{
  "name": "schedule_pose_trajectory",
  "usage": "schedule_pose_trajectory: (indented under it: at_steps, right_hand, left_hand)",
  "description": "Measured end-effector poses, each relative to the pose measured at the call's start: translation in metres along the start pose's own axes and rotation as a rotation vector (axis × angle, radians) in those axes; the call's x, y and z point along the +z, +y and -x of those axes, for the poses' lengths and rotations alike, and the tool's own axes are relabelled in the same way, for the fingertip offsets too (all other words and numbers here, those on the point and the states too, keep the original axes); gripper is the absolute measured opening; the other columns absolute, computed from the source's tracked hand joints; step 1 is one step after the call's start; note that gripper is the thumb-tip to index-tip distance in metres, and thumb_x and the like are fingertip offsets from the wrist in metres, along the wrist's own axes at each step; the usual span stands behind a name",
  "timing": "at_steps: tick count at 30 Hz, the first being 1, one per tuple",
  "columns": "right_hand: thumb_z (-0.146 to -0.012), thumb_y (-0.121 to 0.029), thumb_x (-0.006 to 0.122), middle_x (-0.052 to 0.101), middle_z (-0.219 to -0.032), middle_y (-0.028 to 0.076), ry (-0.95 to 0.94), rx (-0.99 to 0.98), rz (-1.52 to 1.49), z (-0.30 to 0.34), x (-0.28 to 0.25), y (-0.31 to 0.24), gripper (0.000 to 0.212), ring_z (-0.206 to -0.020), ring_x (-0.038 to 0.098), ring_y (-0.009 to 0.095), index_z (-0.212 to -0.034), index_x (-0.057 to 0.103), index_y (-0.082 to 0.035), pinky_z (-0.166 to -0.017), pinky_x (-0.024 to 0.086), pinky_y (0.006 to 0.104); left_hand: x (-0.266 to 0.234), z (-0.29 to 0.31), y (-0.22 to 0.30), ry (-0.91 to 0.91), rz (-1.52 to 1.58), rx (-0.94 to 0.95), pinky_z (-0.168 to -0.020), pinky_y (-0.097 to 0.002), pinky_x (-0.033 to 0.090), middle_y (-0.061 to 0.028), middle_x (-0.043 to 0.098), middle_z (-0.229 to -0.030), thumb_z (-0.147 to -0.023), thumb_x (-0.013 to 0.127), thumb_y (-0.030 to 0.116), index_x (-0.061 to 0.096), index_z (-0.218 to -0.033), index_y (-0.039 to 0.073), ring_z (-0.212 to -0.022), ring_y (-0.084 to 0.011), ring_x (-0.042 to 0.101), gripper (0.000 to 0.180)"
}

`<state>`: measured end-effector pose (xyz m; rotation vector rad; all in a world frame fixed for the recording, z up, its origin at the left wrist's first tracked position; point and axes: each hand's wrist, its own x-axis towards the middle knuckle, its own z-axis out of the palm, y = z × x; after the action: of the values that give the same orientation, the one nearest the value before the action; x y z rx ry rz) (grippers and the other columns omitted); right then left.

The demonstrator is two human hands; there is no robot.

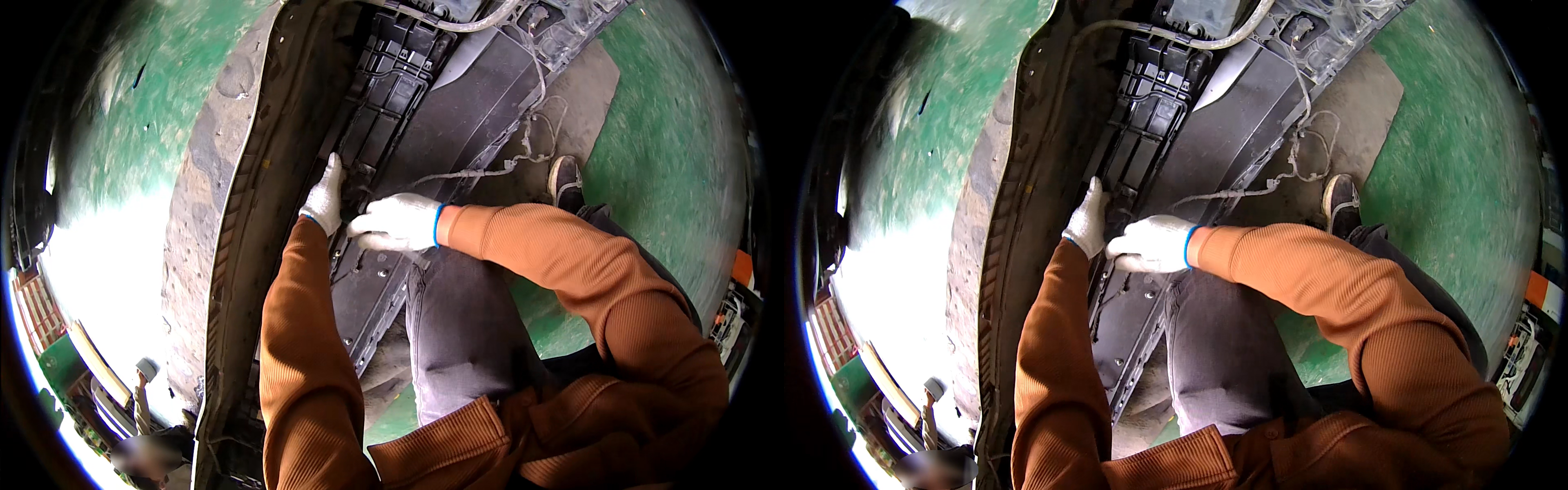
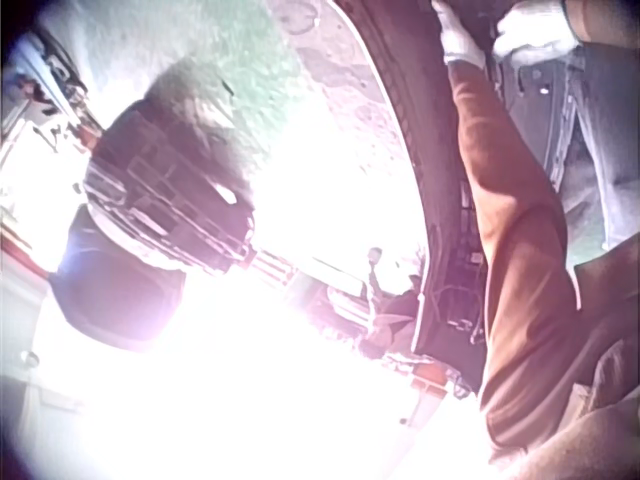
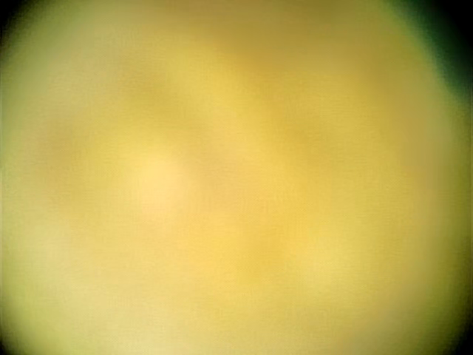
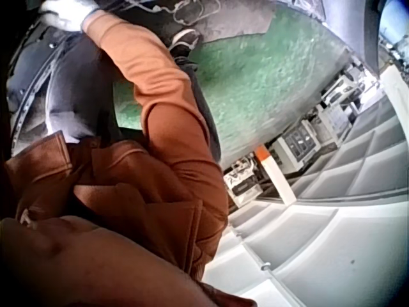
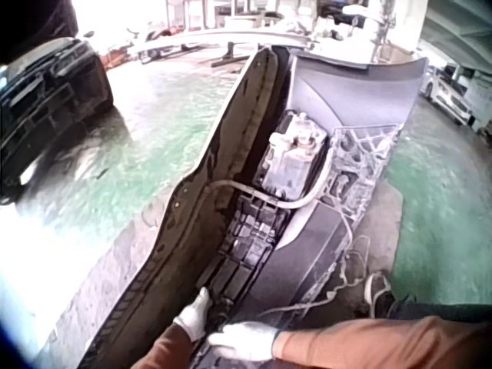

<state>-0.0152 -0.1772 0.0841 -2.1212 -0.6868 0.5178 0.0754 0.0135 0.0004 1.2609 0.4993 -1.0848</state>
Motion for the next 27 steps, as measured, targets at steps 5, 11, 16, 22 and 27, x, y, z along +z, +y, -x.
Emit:
schedule_pose_trajectory:
  at_steps: [5,11,16,22,27]
  right_hand:
    - [-0.101,-0.030,0.059,0.070,-0.089,0.017,0.110,-0.037,0.091,0.002,-0.008,0.021,0.024,-0.087,0.070,0.040,-0.117,0.070,-0.016,-0.079,0.056,0.0501]
    - [-0.099,-0.031,0.060,0.069,-0.076,0.015,-0.045,-0.121,0.114,-0.010,-0.004,-0.017,0.019,-0.074,0.070,0.038,-0.107,0.068,-0.016,-0.070,0.057,0.0480]
    - [-0.097,-0.028,0.062,0.066,-0.085,0.018,0.063,0.076,0.334,0.007,-0.004,-0.001,0.018,-0.081,0.070,0.038,-0.105,0.067,-0.012,-0.073,0.057,0.0484]
    - [-0.099,-0.032,0.060,0.069,-0.086,0.016,-0.164,-0.181,0.189,-0.015,-0.007,-0.030,0.023,-0.084,0.071,0.037,-0.113,0.071,-0.018,-0.076,0.058,0.0487]
    - [-0.095,-0.027,0.062,0.066,-0.083,0.017,0.090,0.024,0.372,0.006,0.002,-0.009,0.016,-0.079,0.071,0.037,-0.099,0.068,-0.012,-0.070,0.058,0.0476]
  left_hand:
    - [0.008,0.004,0.008,-0.089,-0.054,0.005,-0.126,-0.0361,0.025,-0.0148,0.036,-0.169,-0.099,0.035,0.082,0.032,-0.161,-0.004,-0.153,-0.0257,0.035,0.107]
    - [-0.028,-0.014,-0.008,-0.091,-0.086,-0.124,-0.129,-0.0373,0.013,-0.0164,0.025,-0.173,-0.095,0.028,0.088,0.022,-0.165,-0.001,-0.159,-0.0277,0.023,0.114]
    - [-0.004,-0.035,-0.005,-0.200,-0.149,-0.093,-0.130,-0.0409,0.010,-0.0166,0.023,-0.173,-0.094,0.026,0.088,0.021,-0.166,0.002,-0.160,-0.0280,0.021,0.113]
    - [-0.172,-0.124,-0.103,-0.690,1.858,-0.732,-0.127,-0.0376,0.019,-0.0181,0.041,-0.163,-0.101,0.022,0.081,0.035,-0.160,-0.002,-0.148,-0.0280,0.037,0.103]
    - [0.002,-0.022,-0.001,-0.215,0.005,-0.122,-0.128,-0.0356,0.014,-0.0168,0.030,-0.170,-0.099,0.024,0.084,0.026,-0.164,0.000,-0.157,-0.0259,0.026,0.107]
